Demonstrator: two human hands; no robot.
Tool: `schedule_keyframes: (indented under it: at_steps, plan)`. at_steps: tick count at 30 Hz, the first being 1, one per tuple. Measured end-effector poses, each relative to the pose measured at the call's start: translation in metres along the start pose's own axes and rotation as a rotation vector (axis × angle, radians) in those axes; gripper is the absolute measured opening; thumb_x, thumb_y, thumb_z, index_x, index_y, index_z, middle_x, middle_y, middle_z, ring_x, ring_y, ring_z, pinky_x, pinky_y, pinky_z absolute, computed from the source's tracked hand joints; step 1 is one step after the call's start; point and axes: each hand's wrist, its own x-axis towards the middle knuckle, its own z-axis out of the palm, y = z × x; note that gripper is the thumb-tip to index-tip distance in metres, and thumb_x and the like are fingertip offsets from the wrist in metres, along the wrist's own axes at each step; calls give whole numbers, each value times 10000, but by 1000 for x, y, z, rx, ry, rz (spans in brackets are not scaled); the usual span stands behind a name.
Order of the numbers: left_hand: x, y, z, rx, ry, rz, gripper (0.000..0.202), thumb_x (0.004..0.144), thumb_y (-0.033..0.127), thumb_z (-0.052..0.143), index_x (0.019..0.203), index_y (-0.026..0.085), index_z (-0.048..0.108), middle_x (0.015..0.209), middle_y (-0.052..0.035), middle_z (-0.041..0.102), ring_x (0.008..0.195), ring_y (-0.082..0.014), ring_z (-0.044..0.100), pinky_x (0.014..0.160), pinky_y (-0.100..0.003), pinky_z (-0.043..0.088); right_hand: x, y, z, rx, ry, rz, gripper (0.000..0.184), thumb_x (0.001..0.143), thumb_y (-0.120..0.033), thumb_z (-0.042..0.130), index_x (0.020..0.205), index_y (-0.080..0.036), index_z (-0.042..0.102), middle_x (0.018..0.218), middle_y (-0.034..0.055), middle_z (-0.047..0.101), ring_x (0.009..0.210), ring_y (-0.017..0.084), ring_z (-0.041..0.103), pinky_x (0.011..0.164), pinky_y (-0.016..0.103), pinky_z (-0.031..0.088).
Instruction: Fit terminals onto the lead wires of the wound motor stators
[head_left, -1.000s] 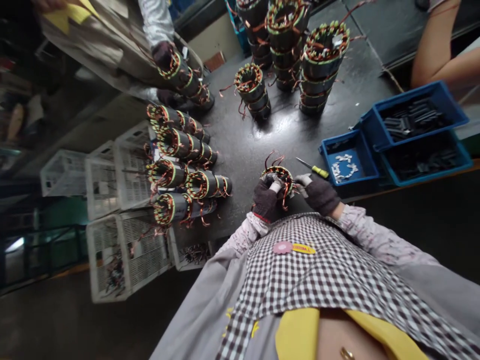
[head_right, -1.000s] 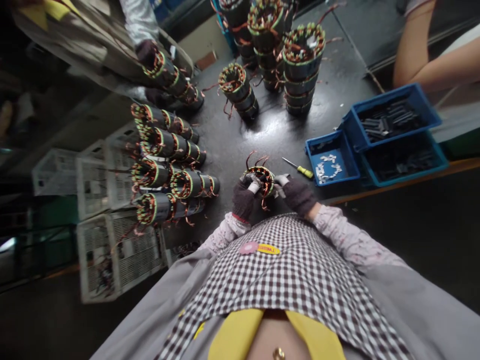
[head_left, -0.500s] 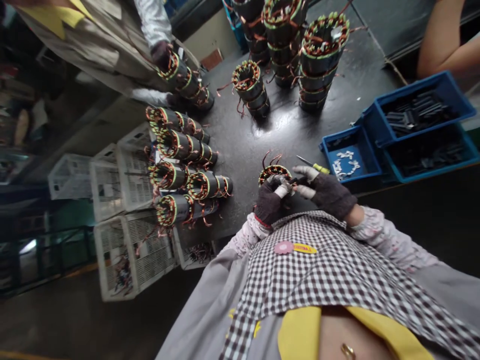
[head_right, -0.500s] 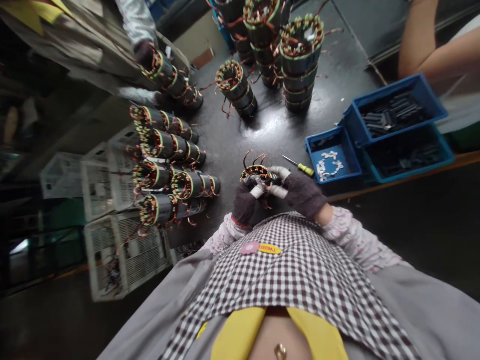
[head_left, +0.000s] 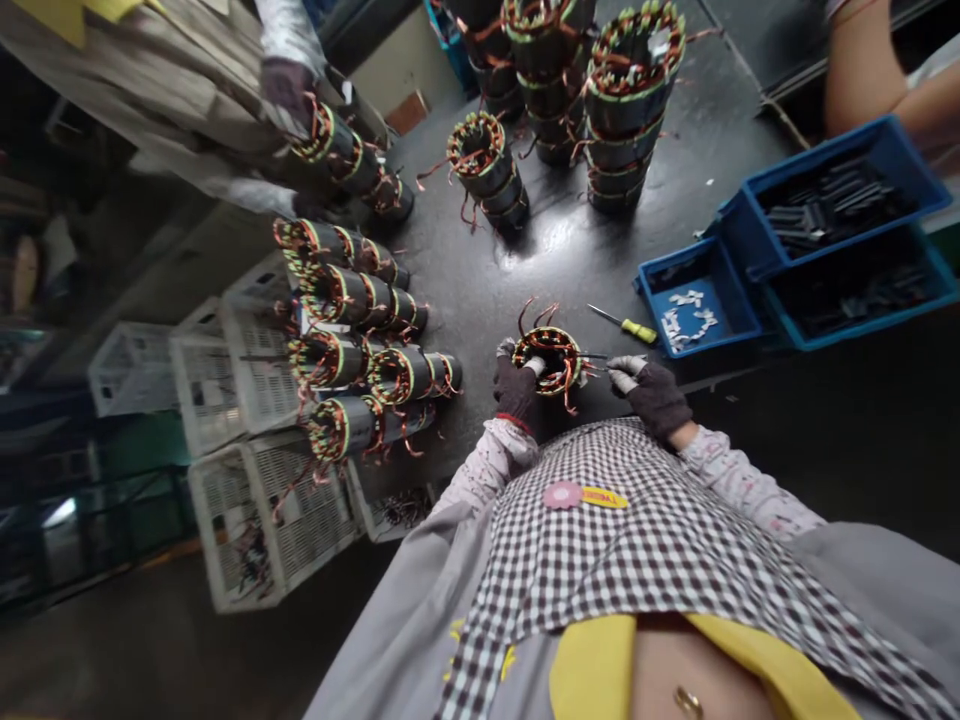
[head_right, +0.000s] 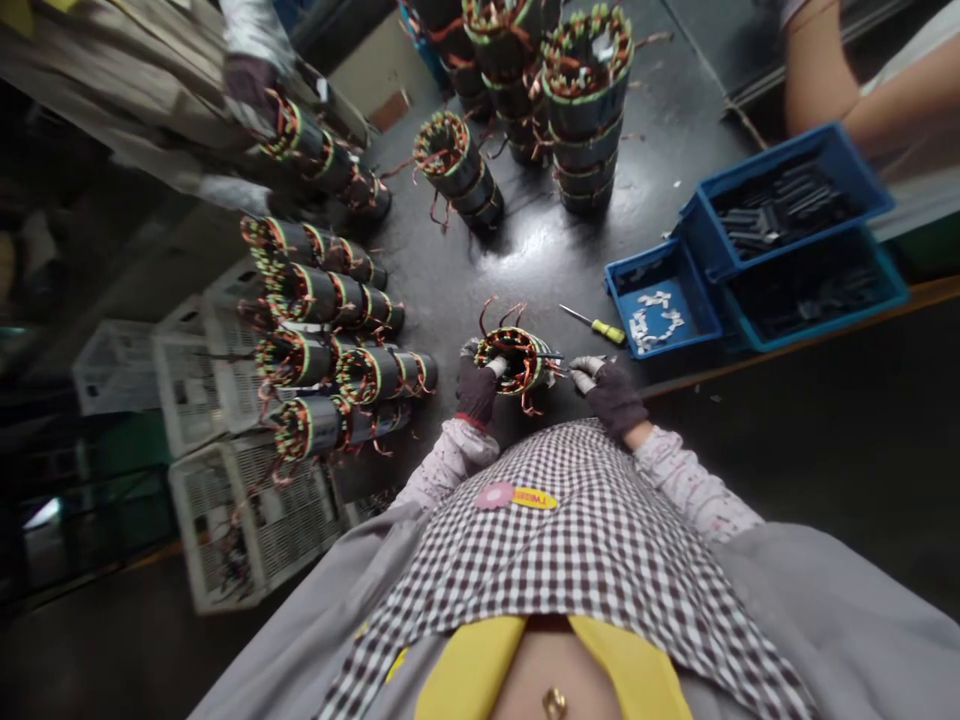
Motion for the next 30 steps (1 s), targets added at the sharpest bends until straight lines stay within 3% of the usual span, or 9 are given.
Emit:
schedule_keyframes:
  at_steps: [8, 13, 17, 20, 22, 24, 26, 30]
  plan:
    - [1, 1, -2, 60, -14, 62, 570, 662, 121, 749, 1217, 232, 682, 1017, -62, 762, 932, -261, 706, 956, -433, 566, -8, 2, 25, 213, -5, 146, 391, 923, -578, 584, 1041, -228, 712, 842, 61, 761, 717, 238, 698, 724, 414, 592]
    - [12, -1, -5, 140, -56, 110, 662, 644, 79, 723, 1285, 235, 670, 1021, -63, 767, 951, -284, 715, 978, -460, 560, 14, -2, 41, -26, -74, -16, 301, 956, -437, 552, 1035, -219, 743, 1043, 115, 789, 995, 289, 725, 960, 476, 563]
    - [11, 8, -12, 235, -91, 169, 669, 665, 72, 722, 1316, 215, 658, 1052, -83, 769, 988, -298, 716, 999, -477, 563, 20, -1, 27, -74, -150, -75, 328, 984, -455, 540, 1074, -230, 762, 1058, 101, 791, 1013, 290, 723, 982, 479, 562]
    - [-10, 15, -21, 454, 24, 432, 558, 801, 165, 694, 1355, 179, 632, 1219, -129, 737, 1181, -305, 673, 1115, -481, 508, 18, -5, 5, -20, 104, -121, 488, 1031, -575, 454, 1216, -217, 731, 1167, 117, 768, 1093, 295, 708, 1048, 515, 540]
    - [-29, 17, -23, 714, -42, 654, 523, 868, 214, 656, 1386, 162, 616, 1314, -146, 705, 1274, -304, 632, 1182, -482, 459, 24, -17, -3, -2, 240, -227, 640, 1049, -659, 362, 1318, -179, 688, 1284, 154, 725, 1201, 313, 673, 1120, 540, 493]
    - [-43, 17, -19, 1009, -236, 783, 580, 875, 255, 672, 1437, 140, 586, 1354, -166, 691, 1302, -322, 620, 1227, -510, 410, 37, -36, -1, -14, 164, -387, 743, 1046, -714, 294, 1387, -162, 655, 1399, 174, 667, 1319, 324, 611, 1188, 526, 436]
    - [-49, 16, -7, 1242, -380, 788, 584, 898, 311, 672, 1436, 100, 590, 1337, -204, 693, 1279, -355, 633, 1227, -563, 389, 56, -59, 10, -52, 6, -511, 783, 1045, -727, 243, 1418, -169, 645, 1472, 170, 625, 1395, 321, 552, 1222, 499, 398]
    - [-49, 12, 18, 1392, -465, 697, 396, 1002, 286, 536, 1306, 85, 690, 1165, -227, 744, 1110, -360, 712, 1110, -590, 472, 95, -103, 38, -217, -218, -563, 665, 1087, -595, 257, 1453, -179, 626, 1527, 149, 592, 1444, 313, 491, 1236, 519, 359]
